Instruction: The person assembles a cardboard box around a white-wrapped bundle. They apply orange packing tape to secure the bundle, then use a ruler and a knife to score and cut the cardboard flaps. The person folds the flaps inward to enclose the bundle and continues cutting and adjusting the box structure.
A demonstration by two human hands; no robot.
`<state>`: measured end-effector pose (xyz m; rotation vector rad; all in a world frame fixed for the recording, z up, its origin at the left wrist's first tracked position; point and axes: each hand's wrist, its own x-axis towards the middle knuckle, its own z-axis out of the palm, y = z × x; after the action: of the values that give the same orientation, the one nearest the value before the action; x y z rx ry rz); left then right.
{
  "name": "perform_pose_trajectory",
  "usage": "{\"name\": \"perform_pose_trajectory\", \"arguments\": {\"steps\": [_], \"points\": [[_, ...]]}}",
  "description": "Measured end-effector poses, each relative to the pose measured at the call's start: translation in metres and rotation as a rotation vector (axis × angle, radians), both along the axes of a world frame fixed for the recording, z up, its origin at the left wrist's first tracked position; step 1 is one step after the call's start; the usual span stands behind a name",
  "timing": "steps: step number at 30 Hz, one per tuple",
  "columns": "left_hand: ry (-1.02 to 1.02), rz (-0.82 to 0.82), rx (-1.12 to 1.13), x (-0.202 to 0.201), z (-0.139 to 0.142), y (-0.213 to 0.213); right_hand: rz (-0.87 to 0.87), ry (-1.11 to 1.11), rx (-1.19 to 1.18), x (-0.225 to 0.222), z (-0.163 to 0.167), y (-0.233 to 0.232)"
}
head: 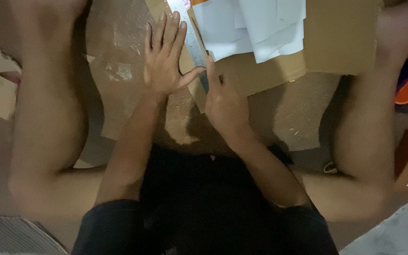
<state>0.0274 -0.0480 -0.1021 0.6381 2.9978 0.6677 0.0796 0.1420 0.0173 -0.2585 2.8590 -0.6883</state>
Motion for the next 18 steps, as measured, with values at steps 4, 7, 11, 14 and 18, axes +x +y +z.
{"name": "perform_pose_trajectory", "arguments": {"steps": [4, 7, 11, 14, 18], "points": [[-0.086, 0.002, -0.038, 0.0007, 0.0028, -0.0005, 0.000, -0.073, -0.016, -0.0027, -0.0046, -0.0017], [-0.070, 0.003, -0.042, 0.0012, 0.0045, -0.0008, -0.005, 0.091, -0.053, -0.0039, -0.0049, -0.0051], [-0.039, 0.015, -0.035, 0.0005, 0.0038, 0.0010, -0.033, -0.034, -0.022, -0.0058, -0.0042, -0.0096], [-0.062, 0.019, -0.034, 0.0009, 0.0032, 0.0018, -0.032, -0.046, -0.042, -0.0073, -0.0039, -0.0097], [-0.034, 0.029, -0.038, 0.0022, 0.0041, 0.0013, -0.033, -0.051, -0.025, -0.0064, -0.0020, -0.0090]]}}
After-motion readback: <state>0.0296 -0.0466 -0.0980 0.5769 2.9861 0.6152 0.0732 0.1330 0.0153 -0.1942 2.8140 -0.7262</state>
